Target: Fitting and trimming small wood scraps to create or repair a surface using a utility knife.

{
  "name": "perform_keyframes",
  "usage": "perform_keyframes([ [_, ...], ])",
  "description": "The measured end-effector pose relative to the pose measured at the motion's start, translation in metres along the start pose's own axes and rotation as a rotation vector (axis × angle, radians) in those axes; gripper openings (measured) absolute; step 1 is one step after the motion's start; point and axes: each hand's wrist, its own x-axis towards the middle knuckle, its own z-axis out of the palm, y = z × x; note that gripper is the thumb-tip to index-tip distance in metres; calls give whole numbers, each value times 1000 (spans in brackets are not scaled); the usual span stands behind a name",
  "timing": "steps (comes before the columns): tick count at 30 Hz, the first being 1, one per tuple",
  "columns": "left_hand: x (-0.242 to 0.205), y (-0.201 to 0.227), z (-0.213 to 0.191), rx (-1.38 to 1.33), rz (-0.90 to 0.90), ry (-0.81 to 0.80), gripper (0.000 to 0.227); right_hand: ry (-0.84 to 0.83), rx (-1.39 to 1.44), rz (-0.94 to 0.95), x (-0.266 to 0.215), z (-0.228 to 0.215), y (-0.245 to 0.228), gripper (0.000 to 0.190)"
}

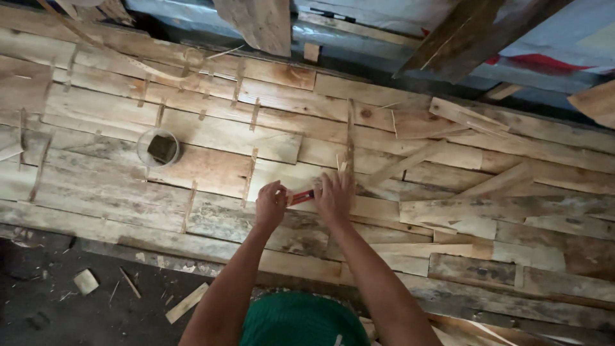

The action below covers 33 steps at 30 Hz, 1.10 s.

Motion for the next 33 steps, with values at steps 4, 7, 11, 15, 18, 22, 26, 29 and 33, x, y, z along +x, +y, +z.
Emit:
perform_keyframes([
  [4, 4, 7, -9, -121, -213, -77, 15, -132, 162, 138, -5, -7, -15, 44],
  [7, 0, 11, -12, -173, -329, -234, 12, -311, 325, 308, -15, -13, -25, 50],
  [11, -18, -5, 6, -233, -304, -341, 10, -226, 337, 294, -26, 3, -30, 60],
  [15, -26, -10, 12, -223, -262, -453, 11, -63, 400, 296, -27, 18, -38, 72],
  [18, -24, -9, 5, -256, -347, -425, 13, -93, 393, 367, -27, 22, -44, 70],
  [22, -15, -20, -1, -243, -379, -398, 14, -182, 409, 459, -27, 21, -47, 62],
  [26, 3, -17, -10, -289, -285, -253, 10, -118, 466, 388, -27, 29, -34, 44],
  [29, 22, -13, -11, -216, -210, -218, 9, -103, 462, 351, -12, 18, -29, 34],
  [33, 38, -8, 3, -119, -68, -194, 7, -237, 410, 319, 10, -4, -21, 39],
])
